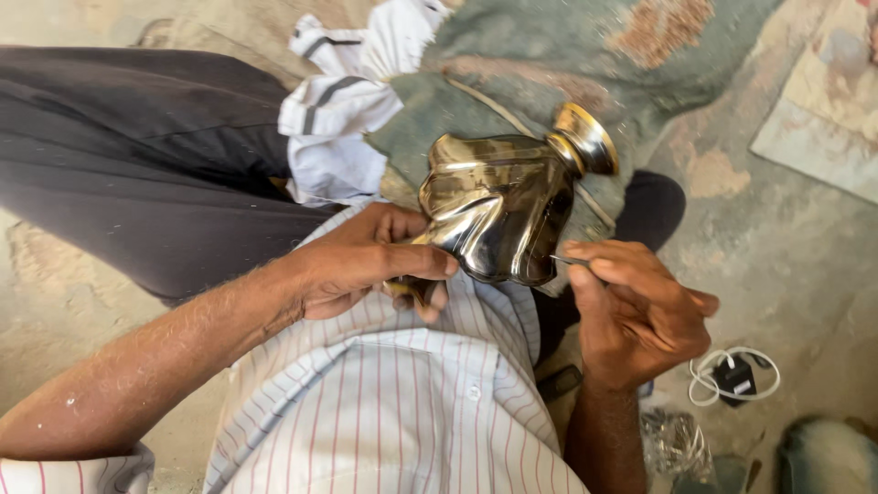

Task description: The person holds a polished metal vessel and uses a small pointed tool to engrave or scratch fine lines into its surface. They rotate the vessel to access different areas and continue the detailed work throughout the clip.

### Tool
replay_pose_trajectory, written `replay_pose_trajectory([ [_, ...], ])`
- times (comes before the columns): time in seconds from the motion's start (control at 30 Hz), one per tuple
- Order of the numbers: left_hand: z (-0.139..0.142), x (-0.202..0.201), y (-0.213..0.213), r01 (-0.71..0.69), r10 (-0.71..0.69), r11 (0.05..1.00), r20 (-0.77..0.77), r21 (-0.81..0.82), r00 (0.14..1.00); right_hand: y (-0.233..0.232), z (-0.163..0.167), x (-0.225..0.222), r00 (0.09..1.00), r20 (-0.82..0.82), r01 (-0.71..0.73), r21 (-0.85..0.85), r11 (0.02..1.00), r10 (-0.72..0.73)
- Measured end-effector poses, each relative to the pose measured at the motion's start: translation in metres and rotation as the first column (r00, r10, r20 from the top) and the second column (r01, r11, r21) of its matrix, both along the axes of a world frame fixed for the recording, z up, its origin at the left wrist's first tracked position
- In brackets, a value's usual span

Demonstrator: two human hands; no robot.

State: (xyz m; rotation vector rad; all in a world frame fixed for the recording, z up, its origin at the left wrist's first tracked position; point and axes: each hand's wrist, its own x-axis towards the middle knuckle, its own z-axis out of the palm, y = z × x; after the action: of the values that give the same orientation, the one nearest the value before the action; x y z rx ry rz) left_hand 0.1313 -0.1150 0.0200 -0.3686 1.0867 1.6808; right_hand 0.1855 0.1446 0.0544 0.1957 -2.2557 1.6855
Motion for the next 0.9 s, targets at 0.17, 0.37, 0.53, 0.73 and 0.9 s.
replay_pose_trajectory([
  [0.17, 0.013, 0.01, -0.025, -0.317, 0.227, 0.947, -0.595, -0.049, 0.771, -0.028, 0.003, -0.018, 0.993, 0.022, -0.119, 0.129, 0.984, 0.117],
  [0.37, 0.013, 0.0, -0.016, -0.526, 0.164, 0.848, -0.911, -0.066, 0.378, -0.038, 0.01, -0.024, 0.992, 0.024, -0.129, 0.093, 0.987, 0.127],
  [0.53, 0.015, -0.024, -0.023, -0.477, 0.213, 0.878, -0.857, -0.042, 0.468, -0.035, 0.016, -0.041, 0.992, -0.045, -0.1, 0.283, 0.954, 0.118],
  [0.73, 0.023, -0.037, -0.024, -0.447, 0.217, 0.893, -0.831, -0.043, 0.513, -0.039, 0.015, -0.054, 0.975, -0.045, -0.191, 0.323, 0.927, 0.216],
  [0.9, 0.024, -0.041, -0.024, -0.452, 0.182, 0.889, -0.85, -0.073, 0.494, -0.044, 0.021, -0.059, 0.966, -0.04, -0.23, 0.316, 0.92, 0.255],
])
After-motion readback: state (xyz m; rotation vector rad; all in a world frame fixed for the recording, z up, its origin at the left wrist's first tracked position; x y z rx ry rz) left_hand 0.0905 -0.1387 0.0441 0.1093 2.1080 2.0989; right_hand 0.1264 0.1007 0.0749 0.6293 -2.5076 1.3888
